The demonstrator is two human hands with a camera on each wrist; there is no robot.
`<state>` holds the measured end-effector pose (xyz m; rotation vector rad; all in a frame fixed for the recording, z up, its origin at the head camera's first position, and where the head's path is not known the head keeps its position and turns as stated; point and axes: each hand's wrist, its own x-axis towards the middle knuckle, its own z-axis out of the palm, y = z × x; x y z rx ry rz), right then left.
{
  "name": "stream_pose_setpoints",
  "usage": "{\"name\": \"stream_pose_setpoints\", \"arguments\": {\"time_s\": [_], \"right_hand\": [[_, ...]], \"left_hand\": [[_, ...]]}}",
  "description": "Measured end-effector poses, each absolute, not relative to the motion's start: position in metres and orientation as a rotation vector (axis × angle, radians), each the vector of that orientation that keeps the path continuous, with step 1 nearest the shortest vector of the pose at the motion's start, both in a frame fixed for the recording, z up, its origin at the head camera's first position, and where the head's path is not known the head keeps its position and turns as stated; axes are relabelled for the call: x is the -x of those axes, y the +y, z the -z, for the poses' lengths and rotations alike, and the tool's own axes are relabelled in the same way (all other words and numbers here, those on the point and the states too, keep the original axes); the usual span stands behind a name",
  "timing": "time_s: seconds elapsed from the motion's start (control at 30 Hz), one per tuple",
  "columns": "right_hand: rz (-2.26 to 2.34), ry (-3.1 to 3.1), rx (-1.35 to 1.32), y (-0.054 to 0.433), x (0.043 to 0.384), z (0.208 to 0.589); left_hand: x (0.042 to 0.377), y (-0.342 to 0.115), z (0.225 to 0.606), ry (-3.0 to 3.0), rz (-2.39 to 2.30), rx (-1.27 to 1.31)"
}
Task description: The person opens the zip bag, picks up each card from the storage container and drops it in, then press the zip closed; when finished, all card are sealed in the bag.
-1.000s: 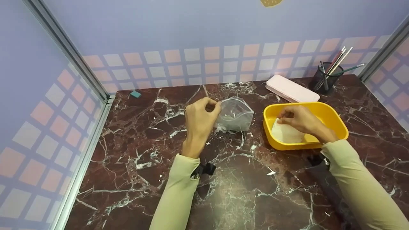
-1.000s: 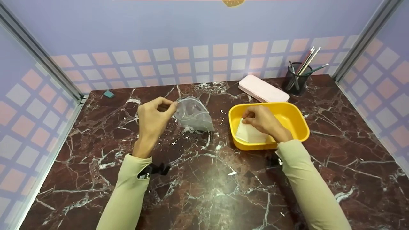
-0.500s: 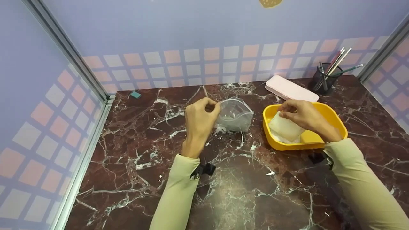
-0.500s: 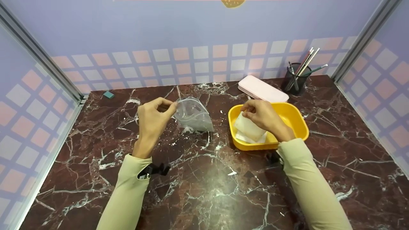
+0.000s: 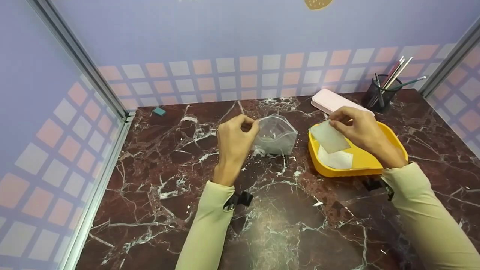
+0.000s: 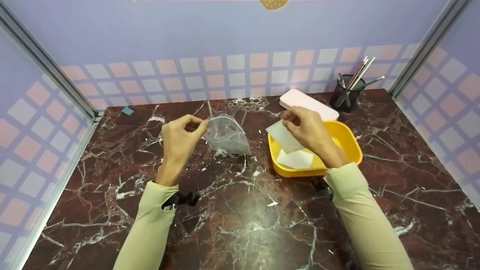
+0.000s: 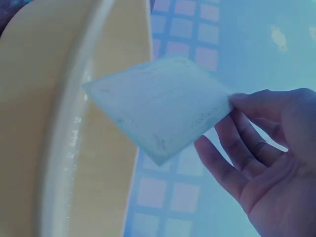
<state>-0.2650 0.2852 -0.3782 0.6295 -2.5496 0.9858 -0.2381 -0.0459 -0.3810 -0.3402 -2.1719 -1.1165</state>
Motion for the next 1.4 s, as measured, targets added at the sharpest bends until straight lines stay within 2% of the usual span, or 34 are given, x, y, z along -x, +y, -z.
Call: {"name": "stream_pose_setpoints", "arguments": {"time_s": [0.23,0.5,0.93,1.4], "right_hand": [[-0.938,-2.400,-0.616,0.271,0.254,0.362],[-0.942,-2.175,-0.727,0.254,0.242,0.343],[-1.227,-1.916,-0.727,0.222,0.219,0.314],[-1.392,-1.852,-0.802,0.194,0.215,0.316]], "left_hand": [[0.238,-0.046,0.381,-2.173,1.127,0.336],[0.238,-0.046,0.382,-2.175,1.127,0.331],[0.238,-0.046,0.382,-2.184,1.135,0.334],[0.239,-0.047,0.381,-2.194,1.140,0.320]]}}
